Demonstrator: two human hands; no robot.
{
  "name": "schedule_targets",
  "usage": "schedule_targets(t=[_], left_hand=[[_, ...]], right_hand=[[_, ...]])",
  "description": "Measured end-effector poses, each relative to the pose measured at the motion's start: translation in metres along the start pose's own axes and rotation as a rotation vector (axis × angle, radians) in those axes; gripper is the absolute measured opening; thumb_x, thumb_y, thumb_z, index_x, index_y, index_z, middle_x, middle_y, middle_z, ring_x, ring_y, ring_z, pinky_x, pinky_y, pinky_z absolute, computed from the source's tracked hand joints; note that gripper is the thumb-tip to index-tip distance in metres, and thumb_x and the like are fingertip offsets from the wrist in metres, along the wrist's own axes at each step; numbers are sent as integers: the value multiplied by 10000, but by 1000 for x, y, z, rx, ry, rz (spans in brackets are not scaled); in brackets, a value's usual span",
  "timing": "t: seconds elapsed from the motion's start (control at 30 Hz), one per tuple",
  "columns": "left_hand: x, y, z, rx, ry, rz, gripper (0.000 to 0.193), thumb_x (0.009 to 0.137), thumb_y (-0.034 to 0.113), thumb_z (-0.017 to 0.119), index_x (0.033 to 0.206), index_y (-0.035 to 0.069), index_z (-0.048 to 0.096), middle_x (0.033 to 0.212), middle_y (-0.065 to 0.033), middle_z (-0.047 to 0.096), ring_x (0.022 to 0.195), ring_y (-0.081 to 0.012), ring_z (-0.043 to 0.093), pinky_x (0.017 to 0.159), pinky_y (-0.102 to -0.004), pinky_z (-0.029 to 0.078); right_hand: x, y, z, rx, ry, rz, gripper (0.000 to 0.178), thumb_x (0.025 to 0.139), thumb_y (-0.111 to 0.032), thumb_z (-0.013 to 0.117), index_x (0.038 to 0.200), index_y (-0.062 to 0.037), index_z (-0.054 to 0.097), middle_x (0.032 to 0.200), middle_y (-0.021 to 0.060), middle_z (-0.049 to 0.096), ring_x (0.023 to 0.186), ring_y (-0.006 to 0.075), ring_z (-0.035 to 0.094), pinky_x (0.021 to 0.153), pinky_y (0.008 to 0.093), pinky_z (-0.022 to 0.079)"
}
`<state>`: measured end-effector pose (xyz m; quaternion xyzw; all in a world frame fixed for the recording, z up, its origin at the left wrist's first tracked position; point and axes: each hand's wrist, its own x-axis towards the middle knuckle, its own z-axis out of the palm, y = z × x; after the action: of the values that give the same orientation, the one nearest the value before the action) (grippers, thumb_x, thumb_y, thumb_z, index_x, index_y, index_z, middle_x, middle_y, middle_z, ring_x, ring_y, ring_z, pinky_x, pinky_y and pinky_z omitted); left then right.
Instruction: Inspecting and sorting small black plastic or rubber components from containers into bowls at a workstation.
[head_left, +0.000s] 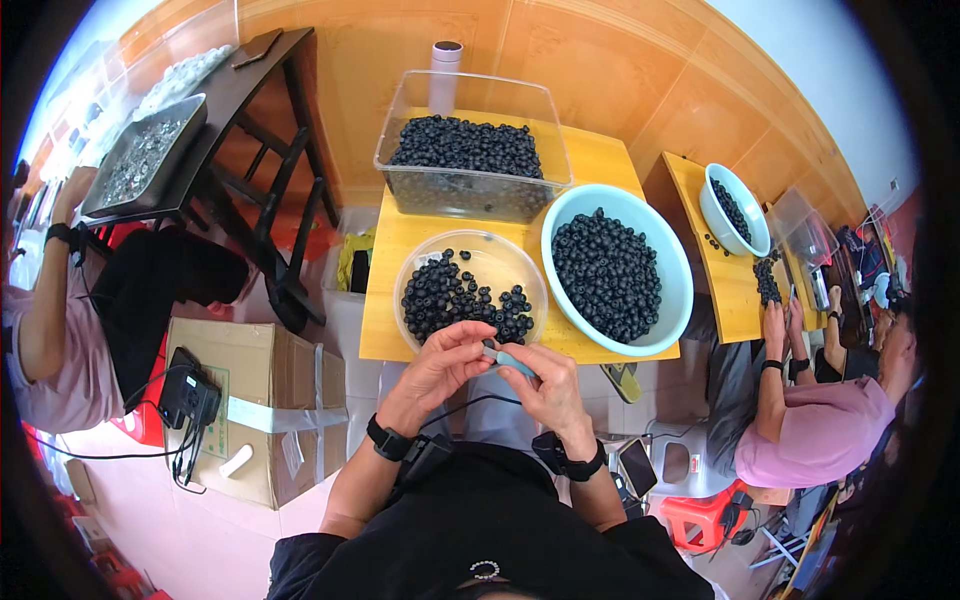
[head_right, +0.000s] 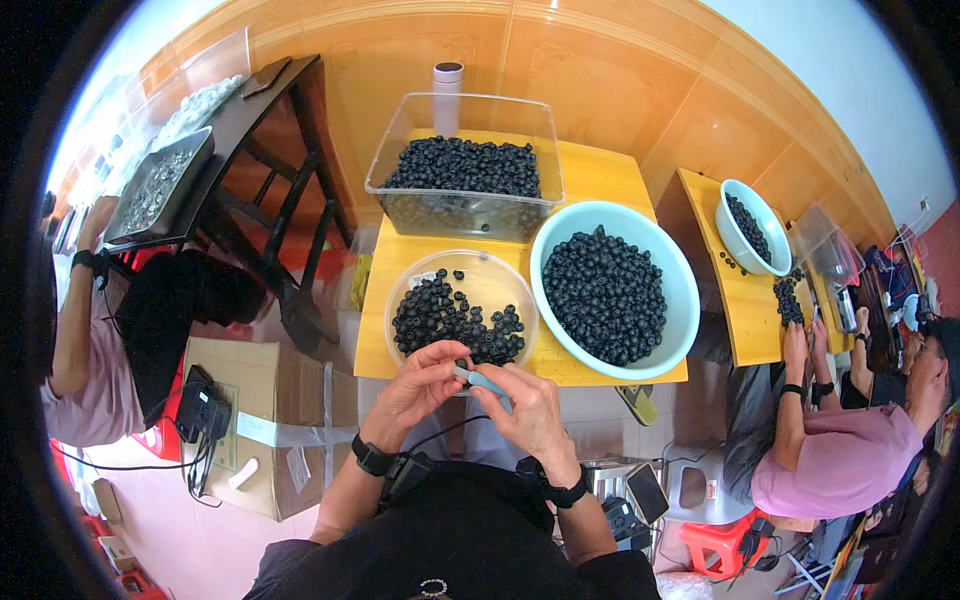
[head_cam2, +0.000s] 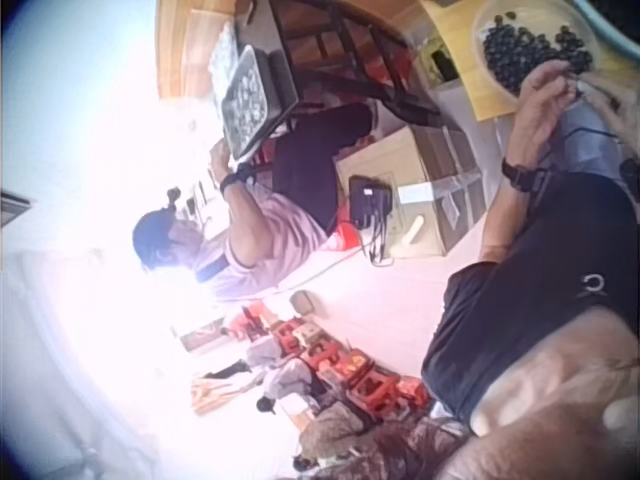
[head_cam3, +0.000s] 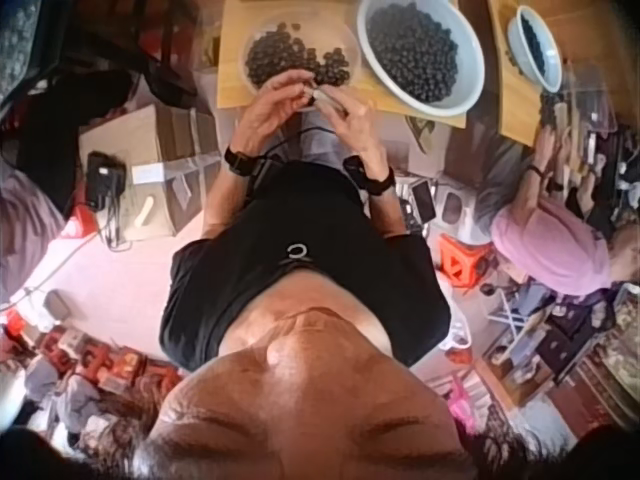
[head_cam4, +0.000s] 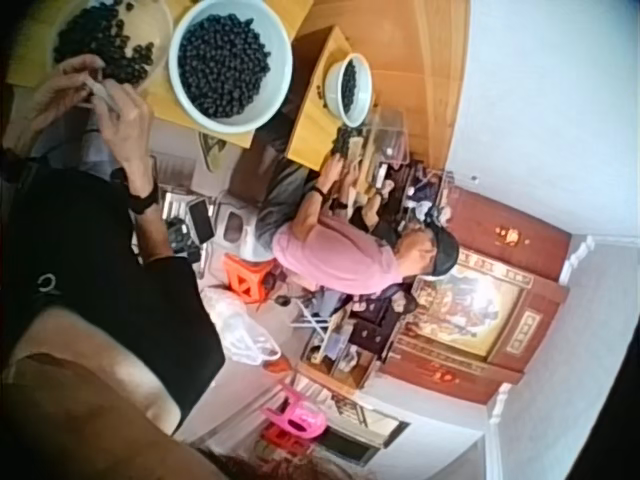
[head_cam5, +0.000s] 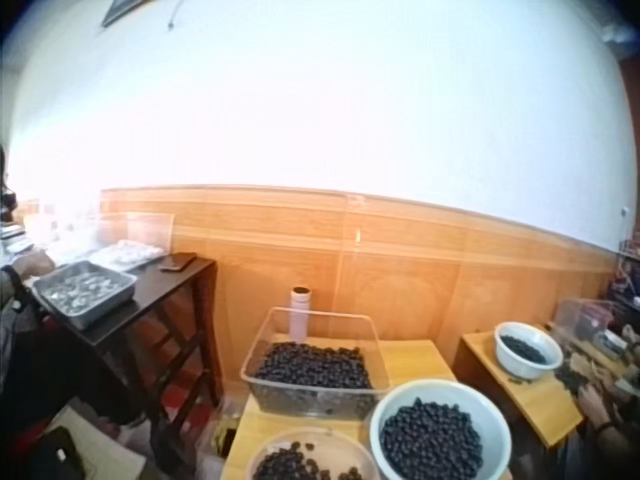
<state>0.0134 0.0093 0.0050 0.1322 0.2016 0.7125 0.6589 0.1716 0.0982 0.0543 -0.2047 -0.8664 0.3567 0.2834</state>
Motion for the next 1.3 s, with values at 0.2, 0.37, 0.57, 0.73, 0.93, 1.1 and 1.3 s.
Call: schedule_targets(t=[0.2,0.37,0.57,0.73,0.93,1.1,1.3], left_hand=[[-1,-2,-6,-30,-28,6,191,841,10,601,1031,9,575,973,-83,623,863,-134,632,771,-250,549],[-2,-3,-7,-52,7,-6,182,838,23,611,1015,13,571,966,-97,625,820,-142,645,741,-236,559],[-1,-2,-7,-60,1,-30,147,837,25,614,978,9,577,930,-99,633,783,-138,649,713,-228,563],[1,1,-5,-23,-9,-24,125,830,31,624,942,9,572,901,-108,642,735,-126,645,676,-218,561],[-10,6,3,16,-82,-52,111,823,40,632,916,22,575,927,-130,620,727,-124,621,653,-205,550],[-8,6,-3,-45,1,-42,119,815,1,629,929,21,597,909,-89,647,743,-149,647,669,-245,558],[-4,0,-1,33,33,-72,149,809,5,640,931,39,562,933,-75,634,750,-144,646,679,-243,560]], right_hand=[[1,-4,0,-56,-24,-7,227,770,-131,688,973,-38,644,695,91,595,508,215,556,463,318,427],[3,-4,-1,-54,-32,-10,220,773,-131,686,966,-33,644,690,90,597,525,220,577,471,315,442],[2,0,-2,-59,-36,-31,218,773,-133,686,964,-34,645,679,88,591,521,216,575,464,315,440],[4,5,1,-81,-15,-79,223,768,-130,688,968,-41,643,673,79,583,518,218,577,469,318,442],[9,47,3,-173,165,81,190,799,-147,662,928,-8,662,777,129,654,630,288,629,563,337,486],[8,29,-13,19,141,128,190,815,-117,645,937,28,653,839,171,667,696,232,654,605,294,490],[9,1,-1,235,37,151,209,746,-62,696,936,13,652,726,67,612,626,105,553,553,233,426]])
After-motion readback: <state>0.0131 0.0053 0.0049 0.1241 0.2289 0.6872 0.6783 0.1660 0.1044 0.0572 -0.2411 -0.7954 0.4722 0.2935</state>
